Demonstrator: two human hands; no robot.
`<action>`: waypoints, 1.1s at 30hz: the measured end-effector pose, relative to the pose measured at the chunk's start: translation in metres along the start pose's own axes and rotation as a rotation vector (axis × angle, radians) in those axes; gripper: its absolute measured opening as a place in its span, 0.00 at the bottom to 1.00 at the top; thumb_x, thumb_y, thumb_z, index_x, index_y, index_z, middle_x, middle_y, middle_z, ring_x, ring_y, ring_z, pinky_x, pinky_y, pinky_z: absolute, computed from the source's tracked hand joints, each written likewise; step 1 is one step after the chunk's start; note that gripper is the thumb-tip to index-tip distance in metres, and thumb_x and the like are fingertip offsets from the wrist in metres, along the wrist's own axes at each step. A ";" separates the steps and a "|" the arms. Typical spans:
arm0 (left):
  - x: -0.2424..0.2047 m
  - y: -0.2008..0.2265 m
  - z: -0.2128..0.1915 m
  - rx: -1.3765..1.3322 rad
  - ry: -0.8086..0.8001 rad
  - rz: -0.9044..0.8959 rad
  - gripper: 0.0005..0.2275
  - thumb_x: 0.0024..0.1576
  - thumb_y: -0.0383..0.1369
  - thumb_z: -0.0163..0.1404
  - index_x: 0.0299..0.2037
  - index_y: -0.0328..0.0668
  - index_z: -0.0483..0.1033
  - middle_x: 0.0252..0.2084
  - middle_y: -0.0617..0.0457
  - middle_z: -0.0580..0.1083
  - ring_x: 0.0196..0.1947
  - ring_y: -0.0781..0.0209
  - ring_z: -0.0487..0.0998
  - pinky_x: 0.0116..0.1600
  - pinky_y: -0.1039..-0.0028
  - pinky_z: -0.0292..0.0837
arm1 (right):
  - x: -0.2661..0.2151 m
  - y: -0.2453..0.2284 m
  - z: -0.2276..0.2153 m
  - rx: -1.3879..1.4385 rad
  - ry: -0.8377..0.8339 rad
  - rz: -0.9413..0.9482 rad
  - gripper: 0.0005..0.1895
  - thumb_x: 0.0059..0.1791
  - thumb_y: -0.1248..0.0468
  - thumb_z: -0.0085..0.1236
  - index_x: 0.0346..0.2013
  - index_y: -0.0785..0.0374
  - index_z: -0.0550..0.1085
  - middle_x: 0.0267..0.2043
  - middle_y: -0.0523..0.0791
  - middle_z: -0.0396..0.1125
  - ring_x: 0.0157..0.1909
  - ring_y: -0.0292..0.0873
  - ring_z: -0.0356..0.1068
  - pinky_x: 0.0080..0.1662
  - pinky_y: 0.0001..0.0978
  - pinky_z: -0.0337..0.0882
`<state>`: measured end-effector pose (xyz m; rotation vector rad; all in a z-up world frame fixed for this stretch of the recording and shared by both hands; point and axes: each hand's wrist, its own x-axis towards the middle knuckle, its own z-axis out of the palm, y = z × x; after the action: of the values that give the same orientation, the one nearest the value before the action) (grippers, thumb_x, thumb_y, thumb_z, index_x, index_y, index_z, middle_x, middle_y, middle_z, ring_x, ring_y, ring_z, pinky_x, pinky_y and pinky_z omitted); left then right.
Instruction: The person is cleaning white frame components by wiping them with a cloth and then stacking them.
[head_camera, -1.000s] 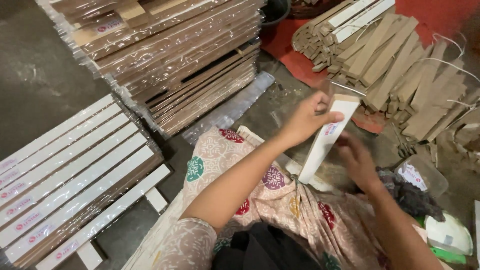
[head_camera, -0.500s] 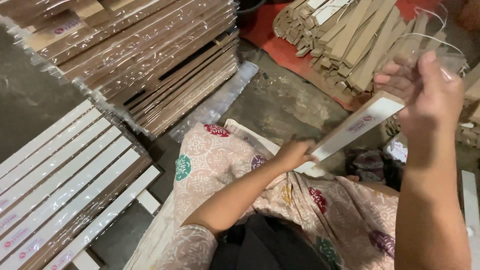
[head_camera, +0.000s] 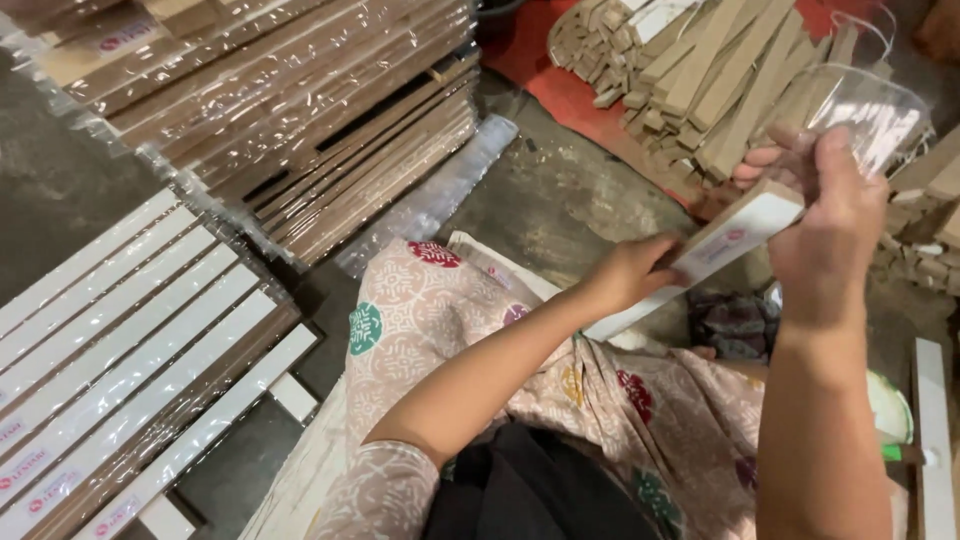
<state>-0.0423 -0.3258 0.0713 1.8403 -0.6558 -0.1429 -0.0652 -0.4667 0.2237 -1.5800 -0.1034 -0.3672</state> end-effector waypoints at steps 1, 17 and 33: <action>-0.008 -0.014 0.005 -0.013 0.010 0.020 0.16 0.54 0.37 0.55 0.49 0.43 0.71 0.38 0.50 0.80 0.32 0.52 0.80 0.38 0.65 0.71 | 0.001 0.008 -0.001 0.035 -0.015 -0.007 0.24 0.62 0.51 0.40 0.56 0.69 0.72 0.43 0.45 0.72 0.41 0.35 0.75 0.47 0.19 0.78; -0.044 -0.027 -0.007 -0.124 0.340 -0.228 0.15 0.56 0.46 0.58 0.45 0.48 0.73 0.39 0.44 0.80 0.46 0.43 0.81 0.44 0.54 0.78 | -0.046 0.137 0.009 -0.182 -0.319 0.109 0.48 0.40 0.55 0.72 0.69 0.64 0.57 0.53 0.55 0.64 0.56 0.55 0.67 0.56 0.55 0.75; -0.246 -0.003 -0.118 0.999 0.762 -0.116 0.32 0.64 0.45 0.57 0.74 0.55 0.52 0.76 0.38 0.49 0.79 0.27 0.51 0.79 0.26 0.49 | -0.071 0.154 0.100 -1.111 -0.807 -0.423 0.32 0.42 0.60 0.66 0.62 0.61 0.75 0.45 0.51 0.73 0.37 0.55 0.72 0.40 0.43 0.71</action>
<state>-0.1997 -0.1036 0.0589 2.6167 -0.0336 0.9266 -0.0701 -0.3644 0.0555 -2.7431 -1.0059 -0.0564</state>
